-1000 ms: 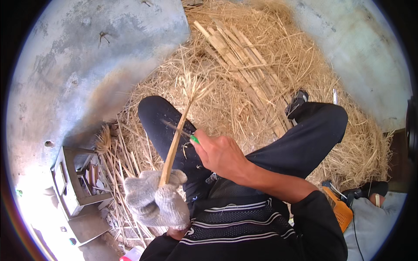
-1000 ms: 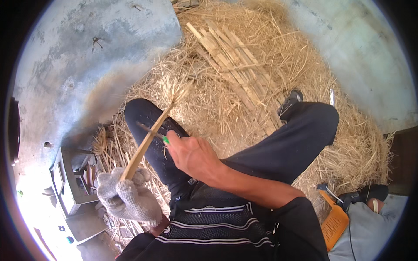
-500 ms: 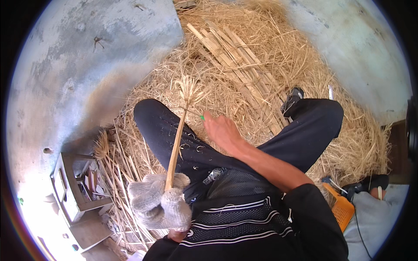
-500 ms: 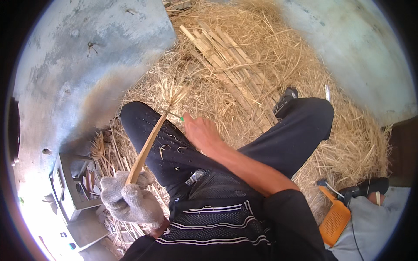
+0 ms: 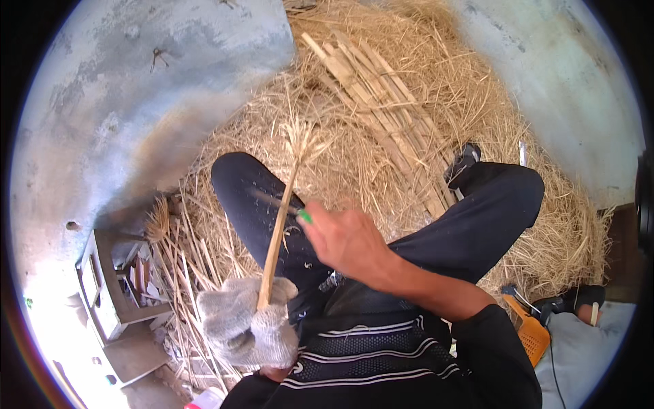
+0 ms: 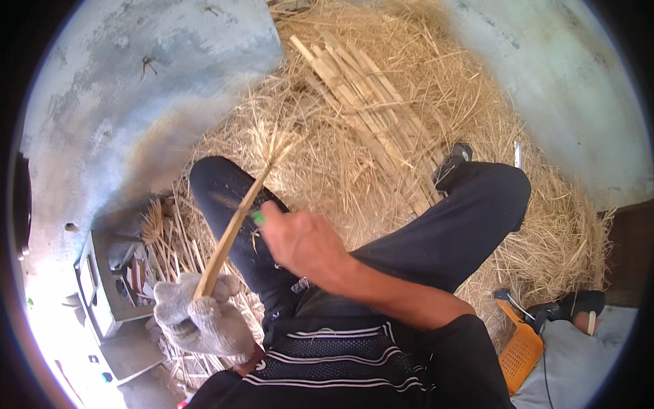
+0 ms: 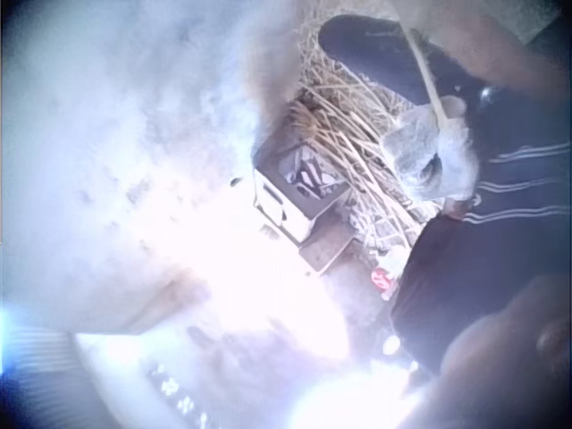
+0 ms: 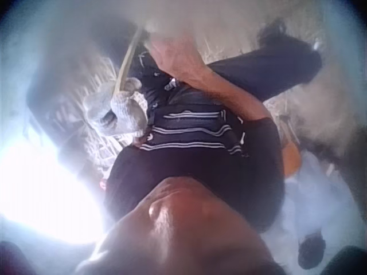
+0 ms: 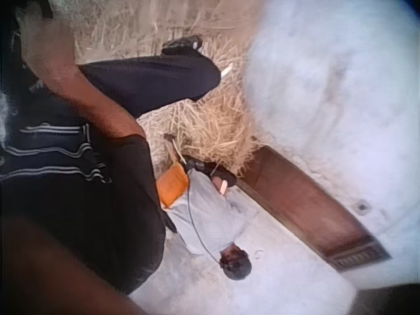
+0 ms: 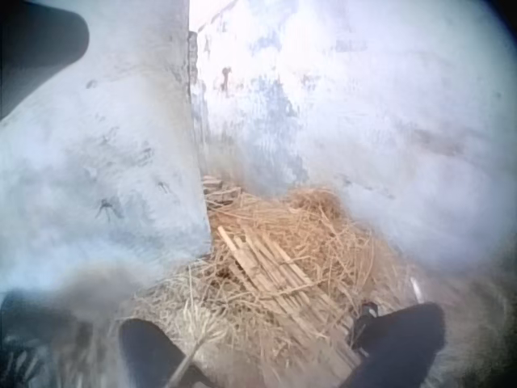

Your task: The person sits cross-legged on a straw-covered floor and uses a knife to split long bamboo strips into thinner slivers. They hold the bamboo with a gloved left hand and shave the material with a green-handled knife in their right hand, discarding the finished slivers onto the floor.

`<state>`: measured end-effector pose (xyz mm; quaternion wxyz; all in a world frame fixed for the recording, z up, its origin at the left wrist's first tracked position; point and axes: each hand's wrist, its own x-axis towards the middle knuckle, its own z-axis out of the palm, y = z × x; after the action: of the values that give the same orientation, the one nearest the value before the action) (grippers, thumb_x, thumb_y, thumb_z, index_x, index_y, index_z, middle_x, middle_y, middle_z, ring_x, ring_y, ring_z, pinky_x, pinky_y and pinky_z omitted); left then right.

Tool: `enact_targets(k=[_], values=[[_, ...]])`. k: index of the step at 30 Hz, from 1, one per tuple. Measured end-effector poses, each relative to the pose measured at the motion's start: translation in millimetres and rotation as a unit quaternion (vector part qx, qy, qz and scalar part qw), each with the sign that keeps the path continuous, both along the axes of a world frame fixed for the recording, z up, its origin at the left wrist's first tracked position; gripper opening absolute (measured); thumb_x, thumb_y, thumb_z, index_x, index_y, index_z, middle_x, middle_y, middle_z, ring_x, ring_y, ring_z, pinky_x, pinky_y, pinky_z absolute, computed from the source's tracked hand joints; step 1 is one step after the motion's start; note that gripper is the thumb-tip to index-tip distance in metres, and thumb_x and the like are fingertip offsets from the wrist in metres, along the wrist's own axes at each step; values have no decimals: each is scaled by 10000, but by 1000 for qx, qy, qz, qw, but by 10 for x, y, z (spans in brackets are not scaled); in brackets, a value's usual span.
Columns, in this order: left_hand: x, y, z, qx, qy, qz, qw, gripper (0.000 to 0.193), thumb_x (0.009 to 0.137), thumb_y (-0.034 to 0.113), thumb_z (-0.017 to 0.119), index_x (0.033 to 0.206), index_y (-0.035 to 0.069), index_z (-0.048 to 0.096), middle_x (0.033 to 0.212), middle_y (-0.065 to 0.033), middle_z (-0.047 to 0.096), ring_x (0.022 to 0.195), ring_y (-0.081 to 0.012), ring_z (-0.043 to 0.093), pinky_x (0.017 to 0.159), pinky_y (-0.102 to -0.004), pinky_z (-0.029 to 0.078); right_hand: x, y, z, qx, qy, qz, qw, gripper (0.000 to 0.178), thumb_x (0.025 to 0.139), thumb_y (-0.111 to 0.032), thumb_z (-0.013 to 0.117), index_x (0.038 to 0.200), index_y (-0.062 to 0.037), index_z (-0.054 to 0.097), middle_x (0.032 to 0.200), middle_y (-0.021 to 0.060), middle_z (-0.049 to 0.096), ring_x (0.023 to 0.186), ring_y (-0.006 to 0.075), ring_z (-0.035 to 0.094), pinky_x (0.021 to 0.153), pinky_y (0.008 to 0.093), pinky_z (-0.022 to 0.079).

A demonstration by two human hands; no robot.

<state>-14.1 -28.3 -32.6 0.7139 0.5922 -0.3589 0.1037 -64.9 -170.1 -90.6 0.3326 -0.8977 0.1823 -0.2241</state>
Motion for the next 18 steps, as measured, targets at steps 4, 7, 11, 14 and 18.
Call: enact_targets(k=[4, 7, 11, 14, 18], values=[[15, -1, 0, 8, -40, -16, 999, 300, 889, 233, 728, 838, 16, 527, 735, -72, 490, 535, -155, 563, 424, -288, 534, 6, -41, -437, 3, 12, -31, 999, 192, 926, -200, 602, 994, -27, 554, 628, 203, 610, 569, 414, 620, 500, 496, 495], [10, -31, 40, 4, -6, 14, 1000, 315, 892, 248, 726, 846, 13, 521, 726, -69, 483, 533, -156, 562, 427, -289, 533, 37, -77, -467, -20, 74, -55, 996, 187, 934, -208, 586, 995, -36, 547, 603, 218, 599, 568, 435, 619, 497, 520, 492], [-23, 17, 24, 23, -3, 29, 999, 320, 887, 245, 722, 867, -2, 519, 716, -77, 479, 541, -165, 565, 454, -300, 533, 52, -78, -376, -2, 78, -41, 996, 184, 947, -205, 553, 997, -28, 546, 589, 240, 588, 553, 446, 616, 484, 532, 488], [-45, 64, -20, 16, -12, 1, 1000, 224, 817, 150, 745, 820, -10, 589, 716, -113, 582, 541, -213, 602, 488, -317, 514, 145, -152, -694, -22, 119, -65, 990, 188, 961, -186, 512, 993, -3, 541, 600, 253, 595, 551, 443, 624, 485, 532, 492], [-172, 21, -32, 15, -55, 26, 998, 140, 767, 80, 751, 780, -6, 641, 627, -69, 646, 573, -192, 611, 521, -277, 461, 177, -385, -1233, -64, 136, -105, 983, 199, 974, -147, 457, 989, 29, 550, 624, 261, 600, 599, 449, 635, 555, 551, 510]])
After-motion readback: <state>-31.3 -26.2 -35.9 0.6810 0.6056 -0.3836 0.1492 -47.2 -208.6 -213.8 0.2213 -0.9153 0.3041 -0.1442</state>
